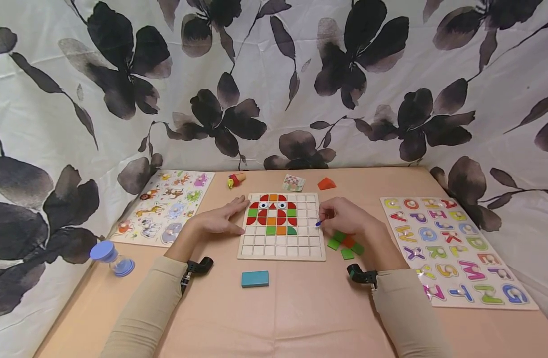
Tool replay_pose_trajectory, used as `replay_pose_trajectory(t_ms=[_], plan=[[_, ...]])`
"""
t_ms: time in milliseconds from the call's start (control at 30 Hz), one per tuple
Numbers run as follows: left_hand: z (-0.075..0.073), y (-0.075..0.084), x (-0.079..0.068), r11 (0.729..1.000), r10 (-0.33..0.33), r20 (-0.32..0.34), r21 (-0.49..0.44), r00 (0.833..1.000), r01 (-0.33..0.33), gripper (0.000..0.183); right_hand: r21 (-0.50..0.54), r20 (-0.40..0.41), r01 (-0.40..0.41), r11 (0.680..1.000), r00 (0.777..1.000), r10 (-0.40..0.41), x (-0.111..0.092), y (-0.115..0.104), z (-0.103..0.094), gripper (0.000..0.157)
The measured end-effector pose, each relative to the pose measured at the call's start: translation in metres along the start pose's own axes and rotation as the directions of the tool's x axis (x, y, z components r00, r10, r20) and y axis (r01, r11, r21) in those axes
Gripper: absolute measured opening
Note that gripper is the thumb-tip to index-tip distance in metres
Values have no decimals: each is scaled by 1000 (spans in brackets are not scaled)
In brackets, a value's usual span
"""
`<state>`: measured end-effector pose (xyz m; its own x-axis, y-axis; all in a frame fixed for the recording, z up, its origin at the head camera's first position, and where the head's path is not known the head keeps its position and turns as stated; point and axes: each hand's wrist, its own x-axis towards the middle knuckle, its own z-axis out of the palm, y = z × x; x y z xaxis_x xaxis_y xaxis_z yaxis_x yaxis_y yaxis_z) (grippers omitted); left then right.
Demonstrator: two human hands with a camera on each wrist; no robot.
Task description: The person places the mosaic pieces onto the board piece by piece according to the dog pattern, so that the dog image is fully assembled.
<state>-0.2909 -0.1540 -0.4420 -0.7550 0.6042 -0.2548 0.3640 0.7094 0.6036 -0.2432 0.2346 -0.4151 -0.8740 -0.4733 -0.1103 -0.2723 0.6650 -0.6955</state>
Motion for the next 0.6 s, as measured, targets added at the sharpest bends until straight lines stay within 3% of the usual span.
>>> replay_pose_trajectory(t_ms=[267,600], plan=[[-1,1,0,1000,4,-1,-7,1000,-4,95,72,18,-41,997,999,40,5,0,2,14],[-1,1,0,1000,17,-8,-9,1000,-17,95,-7,27,-92,996,995,92,-8,20,-18,9]])
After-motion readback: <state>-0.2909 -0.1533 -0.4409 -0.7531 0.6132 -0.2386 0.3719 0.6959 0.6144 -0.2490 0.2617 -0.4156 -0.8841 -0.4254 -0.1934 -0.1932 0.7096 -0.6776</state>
